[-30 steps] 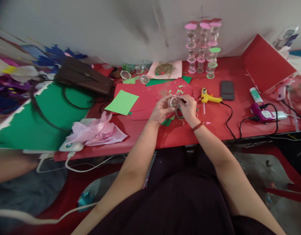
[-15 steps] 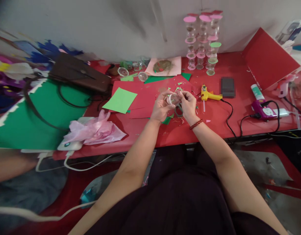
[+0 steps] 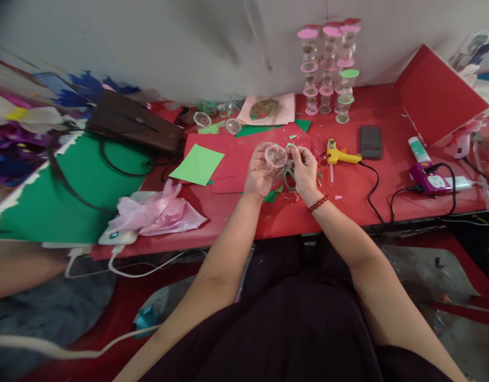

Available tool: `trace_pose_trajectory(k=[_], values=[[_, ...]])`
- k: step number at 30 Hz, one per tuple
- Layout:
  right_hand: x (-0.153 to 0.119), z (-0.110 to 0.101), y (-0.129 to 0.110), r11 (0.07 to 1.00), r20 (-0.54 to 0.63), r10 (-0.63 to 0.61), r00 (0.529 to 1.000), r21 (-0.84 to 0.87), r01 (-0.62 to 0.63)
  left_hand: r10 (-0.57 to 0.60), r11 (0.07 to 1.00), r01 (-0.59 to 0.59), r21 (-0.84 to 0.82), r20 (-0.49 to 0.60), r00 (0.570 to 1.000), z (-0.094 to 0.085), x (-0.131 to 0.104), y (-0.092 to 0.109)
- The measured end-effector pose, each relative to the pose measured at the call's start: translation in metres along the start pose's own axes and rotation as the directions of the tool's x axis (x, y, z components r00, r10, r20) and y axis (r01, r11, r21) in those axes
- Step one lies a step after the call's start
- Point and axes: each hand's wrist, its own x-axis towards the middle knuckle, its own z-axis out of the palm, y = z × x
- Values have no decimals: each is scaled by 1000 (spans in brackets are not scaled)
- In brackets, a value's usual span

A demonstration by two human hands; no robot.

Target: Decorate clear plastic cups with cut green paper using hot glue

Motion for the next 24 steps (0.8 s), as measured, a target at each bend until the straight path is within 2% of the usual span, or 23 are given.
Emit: trace_pose_trajectory(k=[4,6,11,14,20,24], values=[[-1,-3,-6,998,-31,-55,998,-41,54,69,997,-75,-22,-193,979,-20,7,0],[1,-6,-7,994,-30,-68,997,-88,65,41,999,-45,-11,-219,975,-27,8,1],[14,-13,-1,944,-58,13,998,-328,-32,-46,999,46,-4,-116,992,-21,4,5],[21,-14,4,934,-74,60,995,-347,-82,-79,997,81,18,-72,994,-16,2,4],[13,-11,-1,917,154,-30,988,-390,88,-114,991,115,64,-21,993,-15,2,-3],[7,-11,-9,881,115,-75,990,-458,120,-122,983,113,146,50,991,-12,0,-5]])
